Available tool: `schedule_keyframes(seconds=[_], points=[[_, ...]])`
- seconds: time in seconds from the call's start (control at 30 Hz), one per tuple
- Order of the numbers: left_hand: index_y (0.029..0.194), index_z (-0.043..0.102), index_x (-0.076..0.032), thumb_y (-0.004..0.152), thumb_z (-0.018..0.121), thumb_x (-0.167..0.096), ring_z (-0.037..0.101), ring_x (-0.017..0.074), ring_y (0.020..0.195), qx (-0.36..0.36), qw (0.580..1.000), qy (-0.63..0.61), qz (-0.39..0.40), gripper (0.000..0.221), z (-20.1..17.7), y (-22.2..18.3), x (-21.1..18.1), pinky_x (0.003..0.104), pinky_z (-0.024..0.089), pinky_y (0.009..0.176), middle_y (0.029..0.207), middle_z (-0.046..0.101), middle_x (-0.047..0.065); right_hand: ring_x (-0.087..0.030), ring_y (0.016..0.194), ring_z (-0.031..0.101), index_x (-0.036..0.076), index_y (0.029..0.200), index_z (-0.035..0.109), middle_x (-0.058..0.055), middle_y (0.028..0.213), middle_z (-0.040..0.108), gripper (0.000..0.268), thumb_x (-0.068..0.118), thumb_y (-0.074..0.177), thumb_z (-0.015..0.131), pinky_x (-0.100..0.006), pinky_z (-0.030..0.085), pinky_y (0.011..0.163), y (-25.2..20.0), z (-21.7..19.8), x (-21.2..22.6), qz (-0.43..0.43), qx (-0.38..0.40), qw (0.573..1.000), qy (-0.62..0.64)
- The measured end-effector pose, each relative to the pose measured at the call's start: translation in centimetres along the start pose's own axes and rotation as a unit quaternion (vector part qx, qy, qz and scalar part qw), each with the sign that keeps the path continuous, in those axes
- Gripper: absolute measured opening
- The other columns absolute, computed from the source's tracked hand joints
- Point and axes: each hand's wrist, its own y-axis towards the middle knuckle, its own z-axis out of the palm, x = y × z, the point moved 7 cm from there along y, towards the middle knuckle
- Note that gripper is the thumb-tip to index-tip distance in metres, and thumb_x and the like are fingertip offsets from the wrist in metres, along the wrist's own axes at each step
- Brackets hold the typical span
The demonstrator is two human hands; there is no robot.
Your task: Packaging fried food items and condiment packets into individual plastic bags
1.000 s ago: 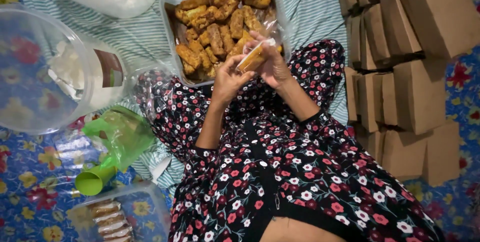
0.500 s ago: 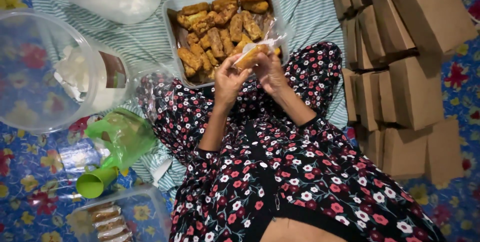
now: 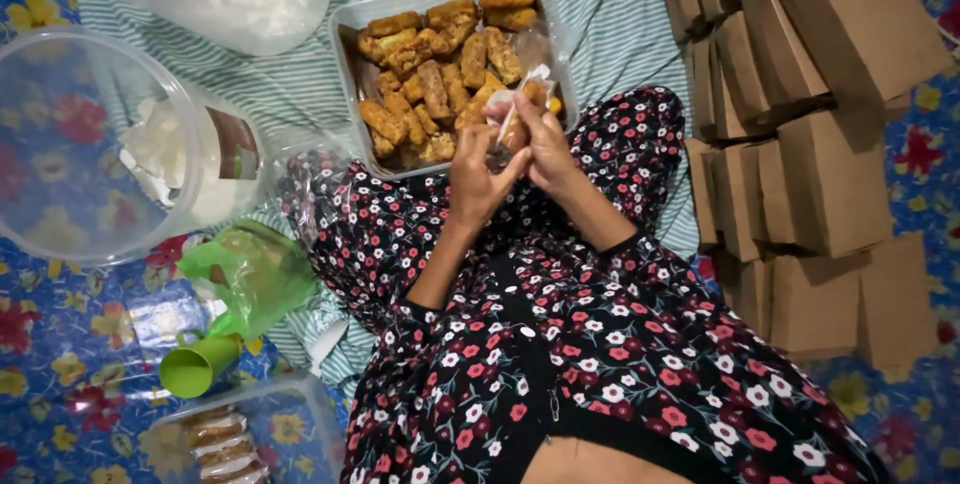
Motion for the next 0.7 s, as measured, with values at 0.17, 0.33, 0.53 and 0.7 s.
schedule_keyframes(seconds=[0.17,0.33,0.53,0.7], points=[[0.095,0.079,-0.016,0.083,0.091,-0.031,0.071,0.0229,0.074,0.047,0.991,-0.083,-0.089,0.022,-2.8,1.6,-0.3,0.029,0.057,0.062,0.084,0.064,0.004,-0.020,0.076,0.075,0.010,0.107,0.064,-0.010,0.086,0.070,0.015,0.023,0.101,0.069,-0.037,0.065,0.069,-0.7,-1.9,0.7,0.048,0.049,0.998,-0.009],[0.113,0.076,-0.010,0.096,0.079,-0.020,0.070,0.0126,0.077,0.039,0.959,-0.226,-0.169,0.020,-4.0,3.6,0.0,0.026,0.057,0.069,0.092,0.073,0.006,-0.020,0.071,0.072,0.008,0.106,0.065,-0.008,0.082,0.069,0.018,0.012,0.093,0.076,-0.036,0.063,0.064,-3.2,-2.5,0.6,0.102,0.117,0.983,-0.098],[0.115,0.073,0.001,0.093,0.077,-0.007,0.069,0.0117,0.076,0.099,0.880,-0.401,-0.237,0.023,-1.4,3.8,2.6,0.026,0.061,0.066,0.089,0.071,0.008,-0.016,0.061,0.070,0.007,0.104,0.066,-0.007,0.076,0.069,0.026,0.010,0.085,0.083,-0.031,0.060,0.052,-4.7,-2.7,0.4,0.171,0.153,0.959,-0.165],[0.104,0.073,0.002,0.095,0.068,0.002,0.060,0.0184,0.057,0.100,0.841,-0.484,-0.218,0.011,1.1,3.0,5.4,0.030,0.055,0.056,0.064,0.059,0.015,-0.016,0.057,0.071,0.006,0.102,0.065,-0.007,0.070,0.068,0.029,0.009,0.081,0.084,-0.030,0.059,0.048,-6.0,-1.8,1.1,0.199,0.173,0.946,-0.191]])
